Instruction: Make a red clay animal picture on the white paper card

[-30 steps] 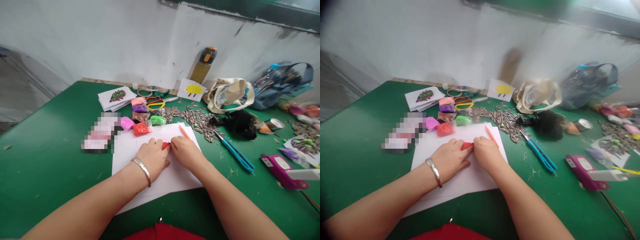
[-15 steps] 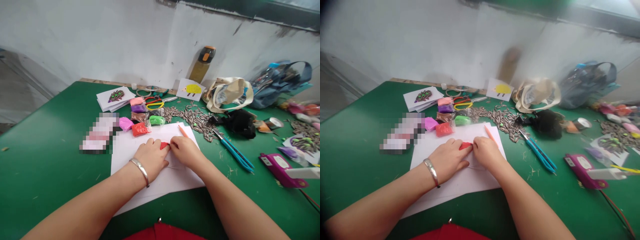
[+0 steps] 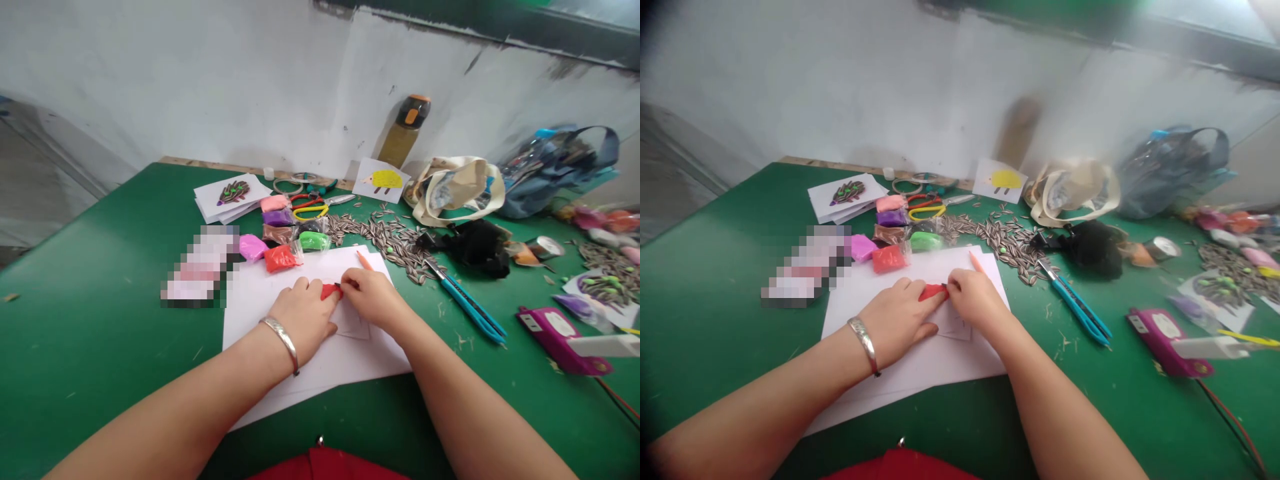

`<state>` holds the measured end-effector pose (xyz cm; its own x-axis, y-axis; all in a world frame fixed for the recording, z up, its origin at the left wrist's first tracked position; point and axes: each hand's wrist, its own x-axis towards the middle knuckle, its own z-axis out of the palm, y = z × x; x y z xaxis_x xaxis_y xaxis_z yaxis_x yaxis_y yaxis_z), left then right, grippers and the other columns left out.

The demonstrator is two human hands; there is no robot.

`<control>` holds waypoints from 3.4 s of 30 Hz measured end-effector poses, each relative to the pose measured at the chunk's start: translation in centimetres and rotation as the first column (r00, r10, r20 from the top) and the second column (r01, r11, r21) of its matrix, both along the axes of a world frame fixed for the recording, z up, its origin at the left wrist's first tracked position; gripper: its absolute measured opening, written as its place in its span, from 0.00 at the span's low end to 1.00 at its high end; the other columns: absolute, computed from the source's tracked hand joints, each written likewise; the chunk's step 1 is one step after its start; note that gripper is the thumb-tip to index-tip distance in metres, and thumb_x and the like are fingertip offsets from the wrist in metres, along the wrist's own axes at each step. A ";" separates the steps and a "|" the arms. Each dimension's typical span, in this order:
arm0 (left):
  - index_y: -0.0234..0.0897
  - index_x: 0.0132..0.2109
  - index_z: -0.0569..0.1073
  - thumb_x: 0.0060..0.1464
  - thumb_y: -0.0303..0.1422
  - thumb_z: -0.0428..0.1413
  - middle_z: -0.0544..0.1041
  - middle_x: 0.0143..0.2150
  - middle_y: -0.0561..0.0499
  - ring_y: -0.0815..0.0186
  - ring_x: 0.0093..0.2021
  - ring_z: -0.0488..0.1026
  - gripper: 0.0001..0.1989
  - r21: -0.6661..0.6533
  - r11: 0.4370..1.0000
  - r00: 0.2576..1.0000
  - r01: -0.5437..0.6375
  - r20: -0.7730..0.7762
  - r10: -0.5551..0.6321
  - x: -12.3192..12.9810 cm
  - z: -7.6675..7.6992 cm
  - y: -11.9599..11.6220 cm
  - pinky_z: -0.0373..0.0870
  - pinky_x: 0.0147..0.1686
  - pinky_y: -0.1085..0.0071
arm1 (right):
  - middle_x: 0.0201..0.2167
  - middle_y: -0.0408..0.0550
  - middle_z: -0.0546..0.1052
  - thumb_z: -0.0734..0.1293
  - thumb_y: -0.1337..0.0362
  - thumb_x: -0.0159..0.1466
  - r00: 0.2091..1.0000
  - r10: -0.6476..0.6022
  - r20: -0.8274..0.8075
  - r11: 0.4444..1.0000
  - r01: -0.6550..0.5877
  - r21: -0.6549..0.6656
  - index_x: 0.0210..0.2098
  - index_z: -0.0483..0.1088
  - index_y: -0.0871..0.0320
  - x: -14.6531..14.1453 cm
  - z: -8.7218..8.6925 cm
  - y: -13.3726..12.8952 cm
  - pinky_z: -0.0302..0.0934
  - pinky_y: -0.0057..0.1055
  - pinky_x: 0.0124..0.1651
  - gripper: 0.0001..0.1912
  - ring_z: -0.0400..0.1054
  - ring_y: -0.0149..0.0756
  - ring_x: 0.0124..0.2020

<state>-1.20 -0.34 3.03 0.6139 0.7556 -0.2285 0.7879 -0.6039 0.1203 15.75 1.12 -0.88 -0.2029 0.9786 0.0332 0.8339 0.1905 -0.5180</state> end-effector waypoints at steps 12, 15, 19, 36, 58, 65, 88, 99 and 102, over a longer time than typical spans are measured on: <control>0.42 0.59 0.65 0.56 0.41 0.55 0.71 0.46 0.43 0.54 0.45 0.66 0.25 -0.021 1.000 1.000 -0.005 -0.003 0.005 0.0 0.3 0.2 0.68 0.42 0.60 | 0.21 0.38 0.70 0.57 0.73 0.62 0.990 0.105 0.092 0.989 -0.114 0.090 0.23 0.65 0.56 -0.1 0.0 0.2 0.44 0.41 0.65 0.14 0.64 0.30 0.25; 0.42 0.58 0.66 0.55 0.40 0.55 0.71 0.46 0.43 0.53 0.45 0.66 0.24 -0.011 1.000 1.000 -0.001 0.011 0.002 -0.1 0.2 0.1 0.68 0.41 0.60 | 0.20 0.37 0.70 0.58 0.72 0.62 0.993 0.090 0.075 0.993 -0.096 0.076 0.23 0.66 0.56 0.1 0.1 0.5 0.49 0.40 0.63 0.13 0.62 0.29 0.23; 0.42 0.57 0.67 0.55 0.40 0.56 0.71 0.46 0.43 0.53 0.45 0.66 0.23 0.002 1.000 1.000 0.002 0.017 -0.002 -0.2 -0.1 0.1 0.68 0.40 0.61 | 0.20 0.37 0.70 0.59 0.71 0.60 1.000 0.018 0.008 1.000 -0.018 0.022 0.25 0.69 0.55 0.9 0.5 0.8 0.58 0.36 0.55 0.11 0.63 0.29 0.23; 0.43 0.58 0.66 0.55 0.41 0.56 0.70 0.46 0.43 0.54 0.44 0.66 0.24 -0.009 1.000 1.000 -0.006 0.014 0.006 -0.1 -0.4 0.2 0.68 0.38 0.62 | 0.19 0.36 0.65 0.58 0.72 0.62 0.993 0.115 0.031 0.986 -0.118 0.116 0.23 0.65 0.55 1.4 -0.2 0.8 0.56 0.36 0.58 0.13 0.60 0.29 0.22; 0.43 0.59 0.65 0.55 0.40 0.57 0.71 0.46 0.44 0.54 0.44 0.66 0.25 -0.024 1.000 1.000 0.014 0.021 -0.013 -0.2 -0.2 0.2 0.68 0.42 0.59 | 0.27 0.41 0.72 0.59 0.70 0.65 0.979 0.200 0.048 0.969 -0.205 0.138 0.31 0.71 0.57 1.4 -0.3 0.3 0.48 0.44 0.65 0.11 0.67 0.30 0.31; 0.43 0.59 0.65 0.55 0.40 0.57 0.71 0.46 0.43 0.53 0.44 0.66 0.25 -0.034 0.999 1.000 0.002 0.000 -0.002 0.0 0.0 0.2 0.69 0.42 0.58 | 0.26 0.43 0.70 0.58 0.71 0.66 0.958 0.207 0.200 0.961 -0.238 0.142 0.28 0.71 0.57 0.5 -0.7 0.7 0.43 0.43 0.67 0.13 0.67 0.32 0.32; 0.41 0.59 0.66 0.55 0.39 0.57 0.70 0.47 0.42 0.51 0.46 0.66 0.25 -0.043 0.999 1.000 -0.005 -0.010 0.005 0.2 0.0 0.2 0.69 0.42 0.56 | 0.28 0.43 0.73 0.59 0.70 0.64 0.981 0.153 0.117 0.978 -0.167 0.126 0.28 0.70 0.57 0.2 -0.5 0.7 0.44 0.44 0.66 0.12 0.68 0.32 0.33; 0.41 0.59 0.65 0.55 0.40 0.57 0.70 0.48 0.42 0.51 0.46 0.66 0.25 -0.040 0.999 1.000 -0.003 0.000 0.003 0.1 0.0 0.1 0.69 0.42 0.56 | 0.26 0.40 0.74 0.59 0.71 0.62 0.992 0.125 0.015 0.985 -0.126 0.117 0.24 0.68 0.56 0.2 -0.9 1.1 0.42 0.45 0.67 0.12 0.66 0.29 0.29; 0.41 0.59 0.65 0.55 0.40 0.57 0.70 0.48 0.42 0.52 0.46 0.66 0.26 -0.038 0.999 1.000 -0.004 -0.004 0.004 0.1 0.0 0.1 0.69 0.42 0.57 | 0.26 0.40 0.74 0.59 0.71 0.61 0.993 0.115 -0.007 0.987 -0.113 0.115 0.24 0.68 0.56 0.3 -1.0 1.2 0.43 0.44 0.66 0.12 0.66 0.29 0.29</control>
